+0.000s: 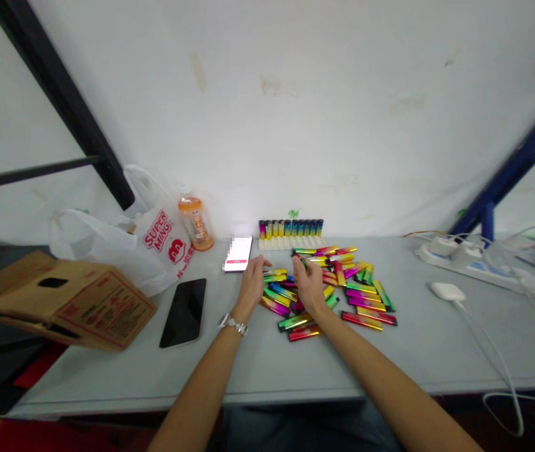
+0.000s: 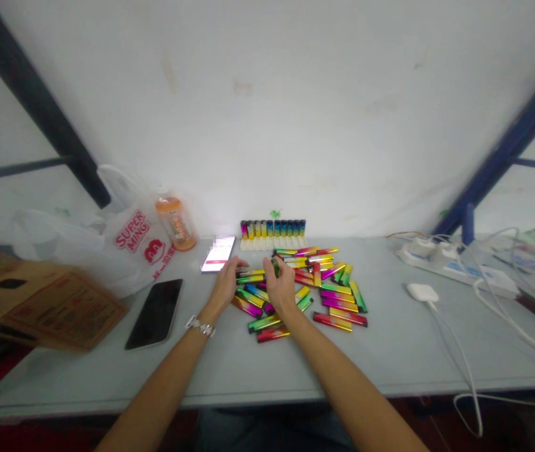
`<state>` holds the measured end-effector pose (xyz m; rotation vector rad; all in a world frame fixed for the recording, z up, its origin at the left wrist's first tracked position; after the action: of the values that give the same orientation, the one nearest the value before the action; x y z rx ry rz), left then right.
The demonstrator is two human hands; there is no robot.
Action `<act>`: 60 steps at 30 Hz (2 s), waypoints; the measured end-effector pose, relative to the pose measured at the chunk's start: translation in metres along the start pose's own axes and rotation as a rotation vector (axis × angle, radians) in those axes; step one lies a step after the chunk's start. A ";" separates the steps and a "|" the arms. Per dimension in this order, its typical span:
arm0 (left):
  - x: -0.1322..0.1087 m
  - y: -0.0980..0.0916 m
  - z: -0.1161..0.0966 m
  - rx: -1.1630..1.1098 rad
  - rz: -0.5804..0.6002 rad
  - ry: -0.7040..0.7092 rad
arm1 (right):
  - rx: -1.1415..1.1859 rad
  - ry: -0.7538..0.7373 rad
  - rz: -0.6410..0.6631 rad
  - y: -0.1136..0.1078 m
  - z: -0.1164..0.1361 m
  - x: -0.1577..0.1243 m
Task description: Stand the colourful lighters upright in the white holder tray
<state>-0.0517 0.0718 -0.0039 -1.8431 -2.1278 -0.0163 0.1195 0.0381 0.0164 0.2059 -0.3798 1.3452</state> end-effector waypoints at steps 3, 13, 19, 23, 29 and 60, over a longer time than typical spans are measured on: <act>0.001 0.000 0.002 -0.004 -0.006 -0.004 | -0.017 0.023 -0.018 0.000 0.000 0.002; 0.003 0.001 0.004 0.007 0.013 0.005 | -0.095 -0.009 -0.040 -0.001 0.008 0.001; 0.003 0.001 0.004 0.011 0.012 -0.006 | -0.066 0.005 -0.035 0.000 0.002 0.001; 0.002 0.001 0.002 0.001 0.015 0.002 | -0.037 0.033 -0.011 0.001 -0.001 0.001; 0.000 0.001 -0.004 0.047 0.040 0.009 | 0.251 0.124 0.183 0.012 0.004 0.003; 0.000 -0.001 -0.006 0.092 0.037 -0.028 | -0.588 -0.298 0.531 0.063 -0.014 0.178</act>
<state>-0.0513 0.0703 0.0021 -1.8395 -2.0767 0.1144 0.0910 0.2179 0.0669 -0.2055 -1.1181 1.6575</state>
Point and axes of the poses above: each hand's wrist, its own x-axis towards the middle knuckle, its own y-axis out of the palm, z = x × y, the point moved 6 cm from there along x, towards the middle knuckle, and after that the axes turned 3 degrees about z, right-handed, at the moved point
